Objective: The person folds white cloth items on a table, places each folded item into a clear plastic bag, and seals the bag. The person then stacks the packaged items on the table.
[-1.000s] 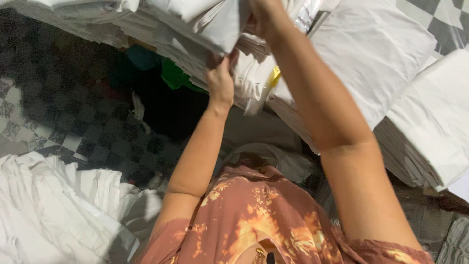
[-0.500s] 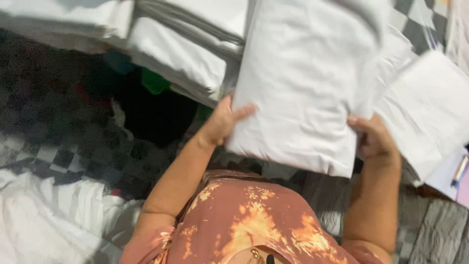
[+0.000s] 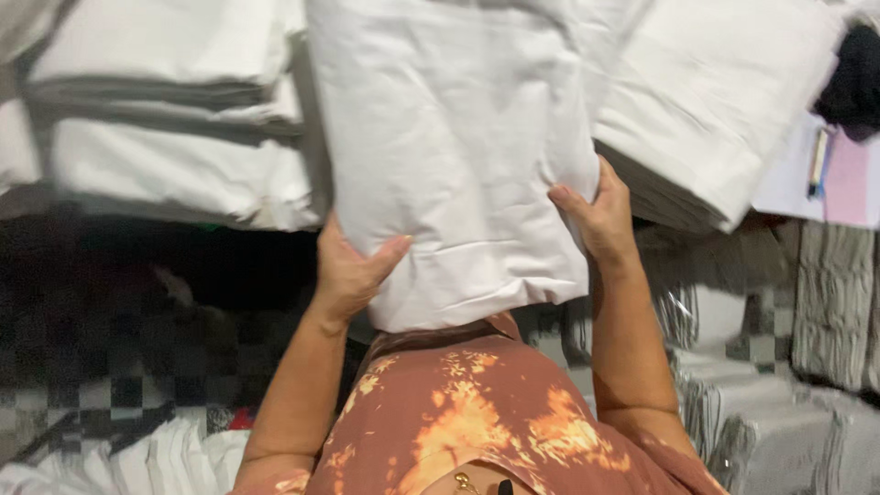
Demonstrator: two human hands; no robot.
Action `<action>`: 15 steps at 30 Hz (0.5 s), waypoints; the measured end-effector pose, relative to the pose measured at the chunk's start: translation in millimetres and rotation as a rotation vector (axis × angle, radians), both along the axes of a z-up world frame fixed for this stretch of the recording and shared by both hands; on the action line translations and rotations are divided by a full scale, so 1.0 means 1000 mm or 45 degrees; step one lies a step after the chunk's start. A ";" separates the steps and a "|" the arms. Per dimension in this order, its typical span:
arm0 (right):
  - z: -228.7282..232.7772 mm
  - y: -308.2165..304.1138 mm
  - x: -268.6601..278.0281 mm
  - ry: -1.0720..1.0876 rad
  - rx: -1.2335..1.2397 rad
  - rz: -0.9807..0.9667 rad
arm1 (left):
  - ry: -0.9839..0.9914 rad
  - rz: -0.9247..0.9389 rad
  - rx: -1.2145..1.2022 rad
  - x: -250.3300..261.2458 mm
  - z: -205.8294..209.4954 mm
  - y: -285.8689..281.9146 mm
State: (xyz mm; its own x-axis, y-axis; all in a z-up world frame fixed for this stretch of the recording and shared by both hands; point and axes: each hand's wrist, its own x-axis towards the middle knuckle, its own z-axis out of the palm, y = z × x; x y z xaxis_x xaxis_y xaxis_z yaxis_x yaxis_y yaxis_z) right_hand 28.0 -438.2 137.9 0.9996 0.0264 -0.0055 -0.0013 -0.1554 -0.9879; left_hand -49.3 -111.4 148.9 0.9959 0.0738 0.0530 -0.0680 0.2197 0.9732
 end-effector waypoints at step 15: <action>-0.015 -0.303 0.051 -0.185 -0.229 -0.462 | -0.436 -0.159 1.037 0.155 0.016 -0.288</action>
